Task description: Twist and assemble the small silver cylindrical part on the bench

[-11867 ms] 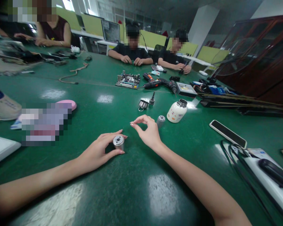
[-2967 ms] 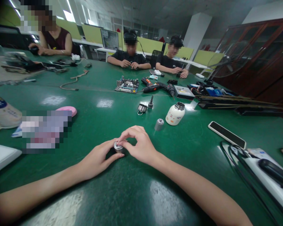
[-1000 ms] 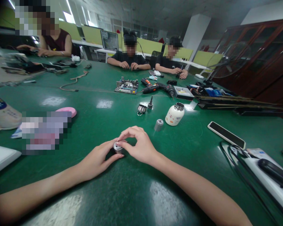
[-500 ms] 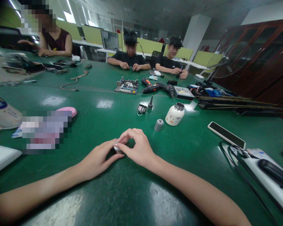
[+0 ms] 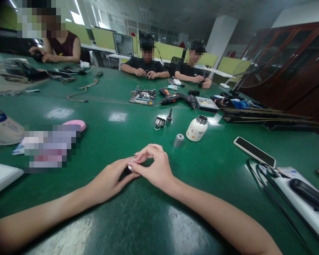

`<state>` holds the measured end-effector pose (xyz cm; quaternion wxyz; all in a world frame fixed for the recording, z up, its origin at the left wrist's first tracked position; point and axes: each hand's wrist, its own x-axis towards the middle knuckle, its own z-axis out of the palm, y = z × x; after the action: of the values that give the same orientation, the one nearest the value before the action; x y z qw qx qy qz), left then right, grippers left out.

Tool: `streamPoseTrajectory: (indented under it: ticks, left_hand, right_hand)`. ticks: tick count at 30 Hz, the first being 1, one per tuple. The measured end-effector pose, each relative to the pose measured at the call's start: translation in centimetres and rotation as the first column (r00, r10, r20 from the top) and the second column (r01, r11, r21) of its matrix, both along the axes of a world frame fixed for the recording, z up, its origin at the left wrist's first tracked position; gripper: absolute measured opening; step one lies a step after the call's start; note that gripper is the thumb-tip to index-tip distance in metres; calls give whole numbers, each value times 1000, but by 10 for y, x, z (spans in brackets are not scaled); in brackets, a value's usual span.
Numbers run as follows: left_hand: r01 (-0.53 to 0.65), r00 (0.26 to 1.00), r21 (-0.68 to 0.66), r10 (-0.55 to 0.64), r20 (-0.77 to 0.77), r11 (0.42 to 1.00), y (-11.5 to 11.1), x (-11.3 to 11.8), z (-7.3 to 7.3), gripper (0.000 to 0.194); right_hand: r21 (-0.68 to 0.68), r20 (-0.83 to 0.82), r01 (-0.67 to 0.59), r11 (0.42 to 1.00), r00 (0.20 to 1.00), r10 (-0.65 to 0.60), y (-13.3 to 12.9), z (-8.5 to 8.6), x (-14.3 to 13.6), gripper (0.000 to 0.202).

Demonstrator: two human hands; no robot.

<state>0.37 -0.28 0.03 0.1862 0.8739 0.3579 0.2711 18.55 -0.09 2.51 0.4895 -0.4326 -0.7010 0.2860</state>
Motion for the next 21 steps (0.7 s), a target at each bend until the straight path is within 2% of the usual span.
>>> streamPoseTrajectory:
  ticks: [4, 7, 11, 13, 16, 19, 21]
  left_hand:
    - [-1, 1000, -43, 3, 26, 999, 0, 1, 3, 28]
    - [-6, 1000, -43, 7, 19, 999, 0, 0, 2, 30]
    - [-21, 1000, -28, 21, -15, 999, 0, -1, 0, 35]
    - [-29, 999, -23, 28, -26, 999, 0, -1, 0, 37]
    - [-34, 999, -22, 33, -30, 999, 0, -1, 0, 38]
    - [-37, 999, -26, 36, -33, 999, 1, -1, -1, 40]
    - [-35, 999, -28, 35, -30, 999, 1, -1, -1, 40]
  right_hand:
    - [42, -6, -44, 998, 999, 45, -1, -2, -1, 13]
    - [63, -78, -66, 996, 994, 71, 2, -1, 0, 14]
    - [27, -169, 26, 999, 985, -21, 18, -3, 10, 17]
    - [-32, -118, 79, 996, 990, -82, 29, -11, 18, 18]
    - [-112, 12, 48, 993, 999, -47, 41, -25, 27, 16]
    - [-123, 86, 10, 992, 996, 1, 45, -33, 31, 15]
    - [-102, 73, 18, 995, 997, -11, 45, -34, 31, 17]
